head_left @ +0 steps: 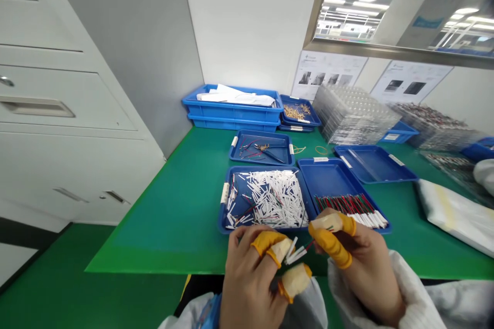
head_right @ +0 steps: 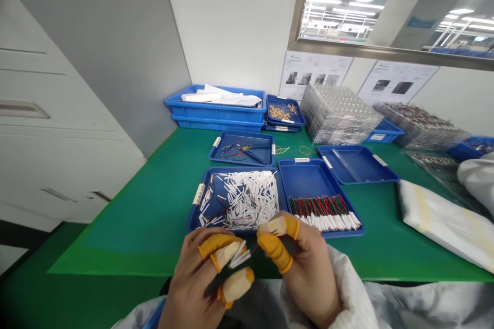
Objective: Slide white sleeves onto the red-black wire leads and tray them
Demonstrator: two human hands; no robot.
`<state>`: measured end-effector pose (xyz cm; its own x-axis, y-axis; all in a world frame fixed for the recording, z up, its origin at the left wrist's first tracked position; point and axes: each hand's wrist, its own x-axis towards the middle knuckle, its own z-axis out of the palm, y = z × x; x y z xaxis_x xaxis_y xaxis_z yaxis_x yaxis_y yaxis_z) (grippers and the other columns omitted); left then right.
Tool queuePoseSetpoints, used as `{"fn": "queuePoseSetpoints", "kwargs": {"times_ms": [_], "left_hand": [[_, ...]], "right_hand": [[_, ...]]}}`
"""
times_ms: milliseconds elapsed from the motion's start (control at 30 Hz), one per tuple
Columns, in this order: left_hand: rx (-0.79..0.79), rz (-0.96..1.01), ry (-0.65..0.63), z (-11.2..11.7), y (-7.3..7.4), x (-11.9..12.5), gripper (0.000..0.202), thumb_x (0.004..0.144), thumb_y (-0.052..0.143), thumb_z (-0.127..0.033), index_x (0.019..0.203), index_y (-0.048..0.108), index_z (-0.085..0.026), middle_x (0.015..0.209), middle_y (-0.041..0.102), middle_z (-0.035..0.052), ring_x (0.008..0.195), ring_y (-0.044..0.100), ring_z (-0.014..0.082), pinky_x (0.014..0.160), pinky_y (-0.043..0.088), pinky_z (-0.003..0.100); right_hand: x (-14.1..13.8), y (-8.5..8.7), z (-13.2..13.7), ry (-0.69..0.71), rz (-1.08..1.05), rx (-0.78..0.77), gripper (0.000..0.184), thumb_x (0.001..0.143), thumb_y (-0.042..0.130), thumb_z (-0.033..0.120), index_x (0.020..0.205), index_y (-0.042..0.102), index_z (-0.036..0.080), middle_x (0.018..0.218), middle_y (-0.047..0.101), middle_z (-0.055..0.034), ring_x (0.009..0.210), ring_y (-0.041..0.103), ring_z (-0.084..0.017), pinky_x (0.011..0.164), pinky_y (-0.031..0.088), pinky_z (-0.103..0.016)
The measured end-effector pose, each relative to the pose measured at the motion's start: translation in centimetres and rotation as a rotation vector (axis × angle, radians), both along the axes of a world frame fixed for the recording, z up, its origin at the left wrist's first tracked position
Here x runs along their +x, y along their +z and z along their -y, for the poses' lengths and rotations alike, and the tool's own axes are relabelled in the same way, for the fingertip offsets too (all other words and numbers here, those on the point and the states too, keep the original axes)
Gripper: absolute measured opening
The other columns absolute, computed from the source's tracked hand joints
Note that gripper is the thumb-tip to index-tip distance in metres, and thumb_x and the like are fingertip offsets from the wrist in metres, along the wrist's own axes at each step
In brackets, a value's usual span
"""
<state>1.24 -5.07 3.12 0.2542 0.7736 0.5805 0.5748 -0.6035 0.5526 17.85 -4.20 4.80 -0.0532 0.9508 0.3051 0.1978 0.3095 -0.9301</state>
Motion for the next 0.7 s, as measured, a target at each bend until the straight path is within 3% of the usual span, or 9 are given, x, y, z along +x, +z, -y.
{"fn": "queuePoseSetpoints", "kwargs": {"times_ms": [133,233,333,400,567,700], "left_hand": [[0.074,0.011,0.018,-0.1,0.1,0.1,0.024,0.068,0.048,-0.002,0.082,0.061,-0.017,0.079,0.064,0.0063,0.082,0.053,0.0246,0.071,0.039,0.044],[0.083,-0.021,0.009,-0.2,-0.2,0.2,0.024,0.070,0.046,-0.002,0.081,0.060,-0.017,0.079,0.064,0.0055,0.081,0.053,0.0229,0.070,0.039,0.041],[0.062,-0.061,-0.024,-0.3,-0.6,0.3,0.025,0.069,0.045,-0.002,0.083,0.058,-0.018,0.082,0.064,0.0057,0.082,0.054,0.0220,0.073,0.038,0.040],[0.042,-0.082,-0.067,-0.4,-1.0,0.5,0.024,0.067,0.044,-0.003,0.081,0.058,-0.018,0.079,0.064,0.0051,0.082,0.055,0.0221,0.075,0.037,0.041],[0.008,-0.105,-0.143,-0.6,-1.1,1.7,0.018,0.068,0.042,-0.007,0.060,0.052,-0.019,0.063,0.060,0.0015,0.065,0.056,0.0178,0.072,0.036,0.041],[0.050,-0.056,-0.193,-1.0,-1.4,2.6,0.027,0.078,0.040,-0.012,0.052,0.044,-0.018,0.059,0.058,0.0002,0.060,0.056,0.0144,0.067,0.036,0.036]], "right_hand": [[0.2,-0.3,0.3,-0.005,-0.041,-0.008,0.006,0.074,0.061,0.018,0.070,0.061,0.023,0.064,0.057,0.0019,0.056,0.053,-0.010,0.053,0.044,-0.020],[-0.1,-1.0,-0.1,0.001,-0.284,-0.125,0.004,0.072,0.064,0.024,0.074,0.061,0.022,0.061,0.058,0.0021,0.051,0.052,-0.009,0.049,0.044,-0.020],[-0.5,-2.0,-0.5,0.127,-0.521,-0.292,0.023,0.067,0.065,0.041,0.069,0.061,0.019,0.054,0.053,0.0025,0.041,0.046,-0.008,0.038,0.039,-0.019],[-0.5,-2.4,-0.6,0.179,-0.540,-0.330,0.027,0.067,0.064,0.043,0.062,0.060,0.017,0.054,0.050,0.0022,0.041,0.045,-0.008,0.039,0.038,-0.021],[0.3,-2.5,0.0,0.056,-0.363,-0.145,0.026,0.076,0.056,0.034,0.056,0.055,0.018,0.059,0.047,0.0008,0.052,0.043,-0.011,0.047,0.035,-0.024],[0.7,-2.3,-0.1,-0.002,-0.393,-0.117,0.026,0.077,0.055,0.033,0.056,0.053,0.019,0.059,0.045,0.0012,0.054,0.043,-0.012,0.046,0.034,-0.023]]}}
